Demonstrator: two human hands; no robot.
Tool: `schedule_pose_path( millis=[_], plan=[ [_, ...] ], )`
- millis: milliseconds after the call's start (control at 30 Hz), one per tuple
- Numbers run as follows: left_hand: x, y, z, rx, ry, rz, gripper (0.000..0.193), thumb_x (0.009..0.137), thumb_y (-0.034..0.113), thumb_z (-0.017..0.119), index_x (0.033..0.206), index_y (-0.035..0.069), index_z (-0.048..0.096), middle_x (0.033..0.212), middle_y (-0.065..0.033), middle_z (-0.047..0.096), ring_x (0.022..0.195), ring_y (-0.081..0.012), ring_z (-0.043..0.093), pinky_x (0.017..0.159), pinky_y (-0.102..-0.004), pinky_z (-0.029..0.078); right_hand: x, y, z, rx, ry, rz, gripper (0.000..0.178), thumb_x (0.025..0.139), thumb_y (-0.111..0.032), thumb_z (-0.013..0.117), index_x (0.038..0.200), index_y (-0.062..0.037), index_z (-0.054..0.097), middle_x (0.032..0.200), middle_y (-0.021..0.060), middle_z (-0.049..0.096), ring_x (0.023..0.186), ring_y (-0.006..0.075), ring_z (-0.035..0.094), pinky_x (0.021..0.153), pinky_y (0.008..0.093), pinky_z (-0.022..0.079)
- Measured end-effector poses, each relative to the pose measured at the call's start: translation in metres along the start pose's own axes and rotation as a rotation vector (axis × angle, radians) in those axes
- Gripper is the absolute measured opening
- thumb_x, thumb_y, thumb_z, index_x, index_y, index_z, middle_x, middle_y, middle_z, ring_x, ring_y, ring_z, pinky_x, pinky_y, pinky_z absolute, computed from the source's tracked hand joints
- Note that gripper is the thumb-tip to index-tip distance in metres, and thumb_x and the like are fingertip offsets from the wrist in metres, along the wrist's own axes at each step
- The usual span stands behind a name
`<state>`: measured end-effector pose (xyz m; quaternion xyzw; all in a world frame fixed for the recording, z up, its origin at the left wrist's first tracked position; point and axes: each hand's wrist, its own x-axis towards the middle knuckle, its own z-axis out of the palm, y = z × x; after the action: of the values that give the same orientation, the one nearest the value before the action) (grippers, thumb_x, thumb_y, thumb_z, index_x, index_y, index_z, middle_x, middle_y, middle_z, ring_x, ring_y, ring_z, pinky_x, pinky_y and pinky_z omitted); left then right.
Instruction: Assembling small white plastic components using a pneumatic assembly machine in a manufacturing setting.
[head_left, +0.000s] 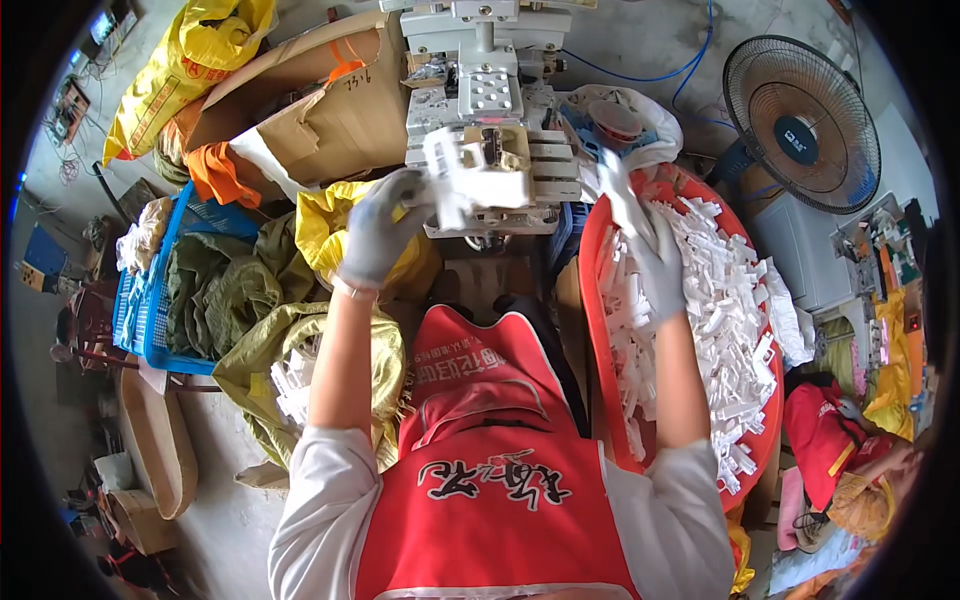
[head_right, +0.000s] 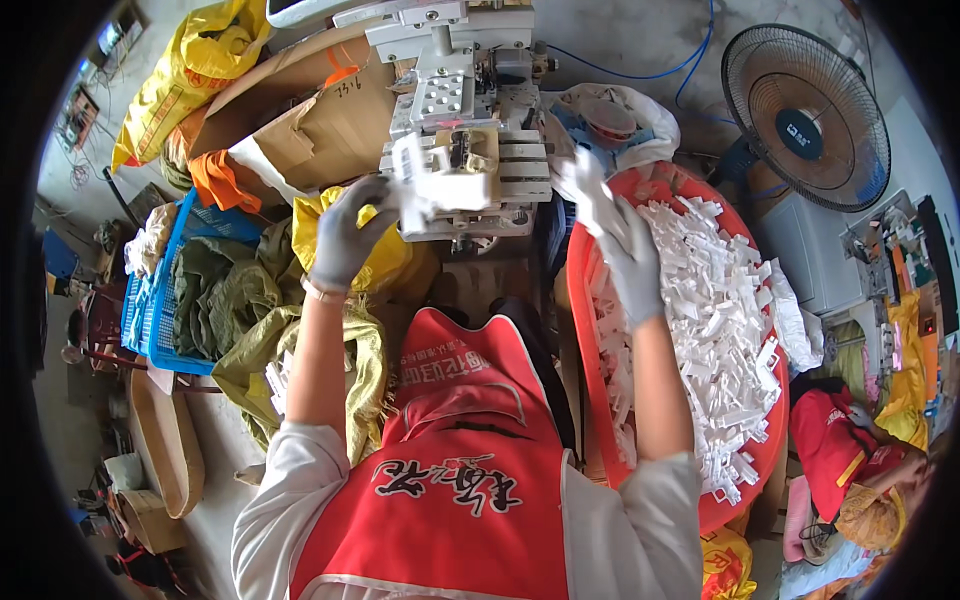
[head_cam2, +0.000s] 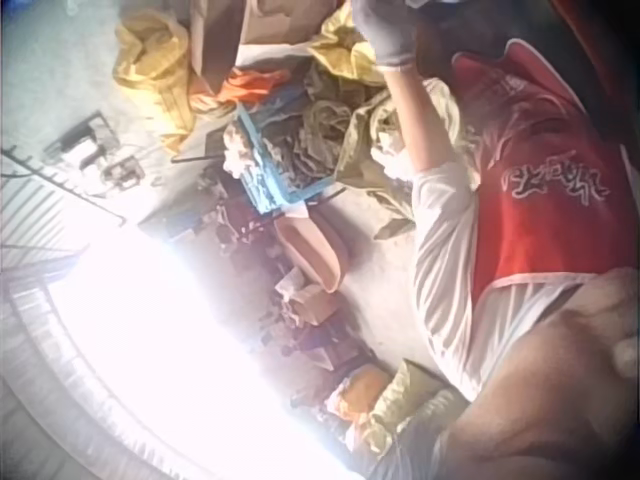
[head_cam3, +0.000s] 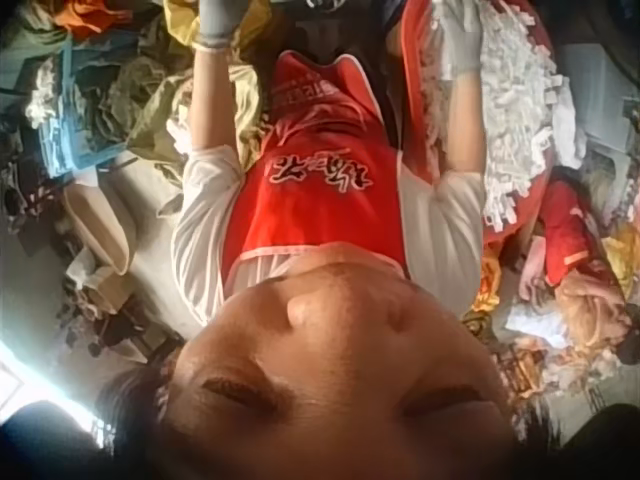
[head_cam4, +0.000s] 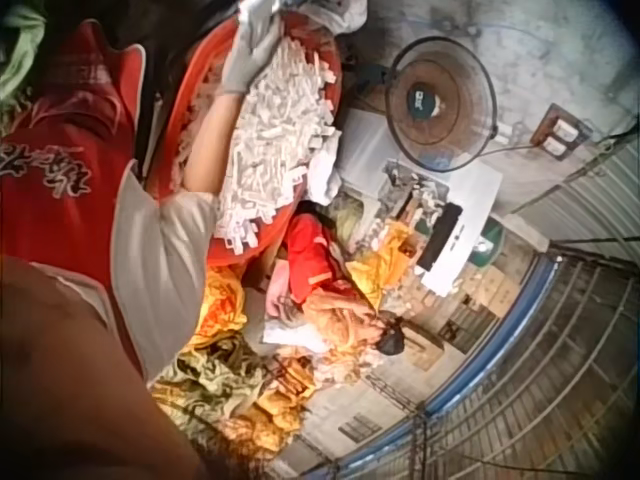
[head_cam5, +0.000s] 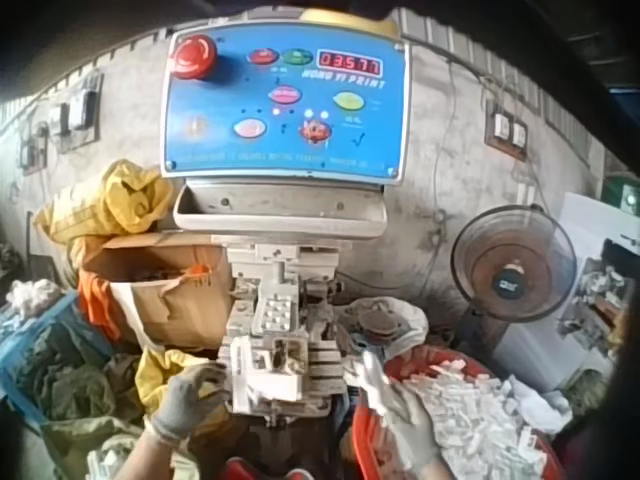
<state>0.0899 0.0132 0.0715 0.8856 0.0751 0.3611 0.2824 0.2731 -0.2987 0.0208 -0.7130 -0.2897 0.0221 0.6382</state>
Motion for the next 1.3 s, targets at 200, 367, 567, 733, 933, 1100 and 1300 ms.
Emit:
schedule_pose_path(
  millis=[200,367,567,733,933,1100,1300],
  plan=[
    [-0.122,-0.02,-0.078,0.068,0.188,-0.385,0.027,0.077,0.003,0.067,0.102,0.0,0.06,0.105,-0.0103,0.065,0.087,-0.0183,0.064,0.079,-0.0279,0.051,0.073,-0.035,0.083,-0.478,-0.236,-0.624,0.043,0.077,-0.004,0.066,0.118,-0.0109,0.057,0.108,0.0131,0.057,0.1,0.0293,0.056,0.088,0.0347,0.044],
    [-0.229,-0.048,-0.129,0.15,0.307,-0.73,0.028,0.08,0.005,0.066,0.107,0.003,0.062,0.098,-0.007,0.067,0.086,-0.0123,0.062,0.078,-0.0259,0.049,0.08,-0.043,0.086,-0.799,-0.507,-0.489,0.048,0.08,-0.012,0.062,0.126,-0.0238,0.053,0.113,0.009,0.054,0.109,0.0282,0.051,0.095,0.0391,0.04],
    [-0.304,-0.078,-0.156,0.367,0.329,-0.751,0.024,0.086,0.014,0.062,0.107,0.003,0.062,0.096,-0.0088,0.065,0.08,-0.0161,0.057,0.074,-0.0271,0.047,0.071,-0.03,0.037,-0.559,-0.333,-0.527,0.046,0.091,-0.033,0.054,0.128,-0.0078,0.047,0.122,0.0148,0.051,0.111,0.0328,0.051,0.095,0.035,0.04],
    [-0.315,-0.084,-0.186,0.355,0.334,-0.836,0.032,0.092,0.014,0.052,0.12,-0.002,0.054,0.114,-0.0141,0.061,0.102,-0.021,0.059,0.086,-0.0306,0.047,0.0,0.079,-0.076,-0.756,-0.252,0.094,0.036,0.091,-0.026,0.051,0.123,-0.0096,0.054,0.122,0.0151,0.055,0.111,0.0304,0.053,0.095,0.0357,0.041],
    [-0.251,-0.088,-0.125,0.391,0.156,-0.722,0.024,0.09,0.01,0.053,0.11,0.003,0.063,0.104,-0.0092,0.066,0.094,-0.0178,0.061,0.084,-0.0291,0.049,-0.092,0.212,-0.112,-0.918,-0.084,0.601,0.05,0.084,-0.034,0.056,0.128,-0.0147,0.047,0.12,0.0223,0.054,0.106,0.0372,0.055,0.091,0.0408,0.043],
    [-0.191,-0.042,-0.055,0.266,-0.094,-0.442,0.023,0.088,0.012,0.054,0.108,0.003,0.063,0.101,-0.0145,0.066,0.09,-0.0258,0.064,0.078,-0.0339,0.05,-0.116,0.274,-0.086,-0.807,0.292,0.677,0.058,0.071,-0.031,0.069,0.124,-0.0183,0.048,0.102,0.0178,0.06,0.09,0.0326,0.061,0.082,0.0413,0.047],
    [-0.2,-0.038,-0.05,0.322,-0.128,-0.452,0.023,0.088,0.014,0.054,0.104,0.003,0.065,0.099,-0.0151,0.066,0.085,-0.0268,0.065,0.075,-0.0354,0.05,-0.135,0.251,-0.124,-0.312,0.265,0.545,0.038,0.077,-0.004,0.061,0.114,-0.0093,0.052,0.093,0.0033,0.061,0.078,0.011,0.057,0.067,0.0246,0.047]
  ],
)
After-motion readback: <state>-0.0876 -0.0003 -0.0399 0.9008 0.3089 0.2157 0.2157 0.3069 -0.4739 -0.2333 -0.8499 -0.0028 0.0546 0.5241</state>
